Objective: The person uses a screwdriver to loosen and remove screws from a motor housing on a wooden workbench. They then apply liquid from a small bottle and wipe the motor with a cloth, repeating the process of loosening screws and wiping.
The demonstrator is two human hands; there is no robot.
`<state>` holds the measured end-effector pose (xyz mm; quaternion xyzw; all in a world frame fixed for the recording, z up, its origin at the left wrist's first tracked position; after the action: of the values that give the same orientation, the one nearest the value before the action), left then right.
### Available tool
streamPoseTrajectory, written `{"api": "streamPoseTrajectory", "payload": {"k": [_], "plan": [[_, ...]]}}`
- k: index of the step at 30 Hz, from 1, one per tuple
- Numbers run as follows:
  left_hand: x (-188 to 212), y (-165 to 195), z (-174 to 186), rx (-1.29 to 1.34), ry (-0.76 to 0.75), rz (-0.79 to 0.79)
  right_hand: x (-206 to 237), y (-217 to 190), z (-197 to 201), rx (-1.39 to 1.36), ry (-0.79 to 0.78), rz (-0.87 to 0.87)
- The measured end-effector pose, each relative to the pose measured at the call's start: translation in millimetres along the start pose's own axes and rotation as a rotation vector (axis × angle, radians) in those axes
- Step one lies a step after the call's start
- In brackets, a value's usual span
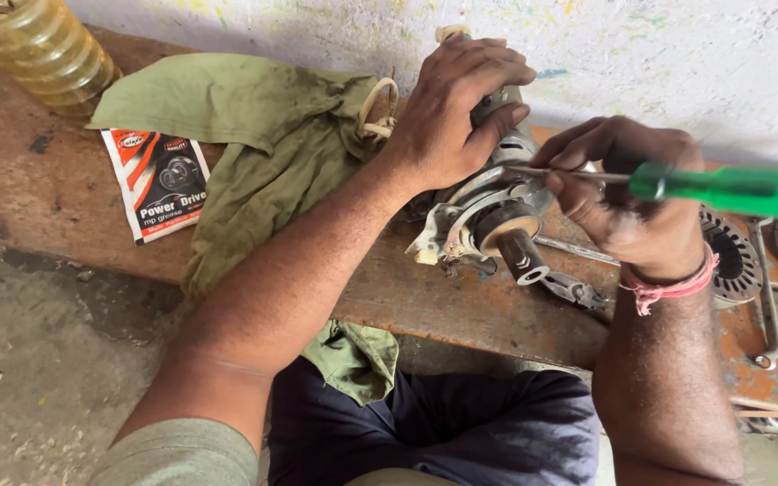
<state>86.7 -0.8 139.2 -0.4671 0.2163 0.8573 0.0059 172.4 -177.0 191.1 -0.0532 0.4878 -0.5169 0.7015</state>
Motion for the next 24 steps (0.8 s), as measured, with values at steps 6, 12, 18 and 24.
{"api": "streamPoseTrajectory", "payload": {"k": [6,12,18,24], "plan": [[-1.5,2.3,1.8,0.008,0.000,-0.008,-0.1,-9.3,-3.4,0.082,0.045,-0.051],[-0.8,-0.8,0.2,0.011,0.012,-0.001,-4.2,-10.9,-8.9,0.135,0.056,-0.023],[-0.8,-0.1,-1.1,-0.011,0.016,-0.013,-3.3,-8.9,-1.5,0.023,0.148,-0.048],[-0.6,0.3,-0.1,0.019,0.012,-0.008,-2.0,-11.0,-6.1,0.058,0.027,0.001]]}}
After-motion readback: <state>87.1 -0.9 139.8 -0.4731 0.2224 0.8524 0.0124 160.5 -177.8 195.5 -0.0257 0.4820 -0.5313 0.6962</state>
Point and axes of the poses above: each hand's wrist, its own x-axis away from the middle knuckle, its own z-axis out of the back of the hand, y = z × x, the point moved 6 cm from there along -x, towards the middle knuckle, and after that the axes turned 1 degree about x, right-handed, at the moved point
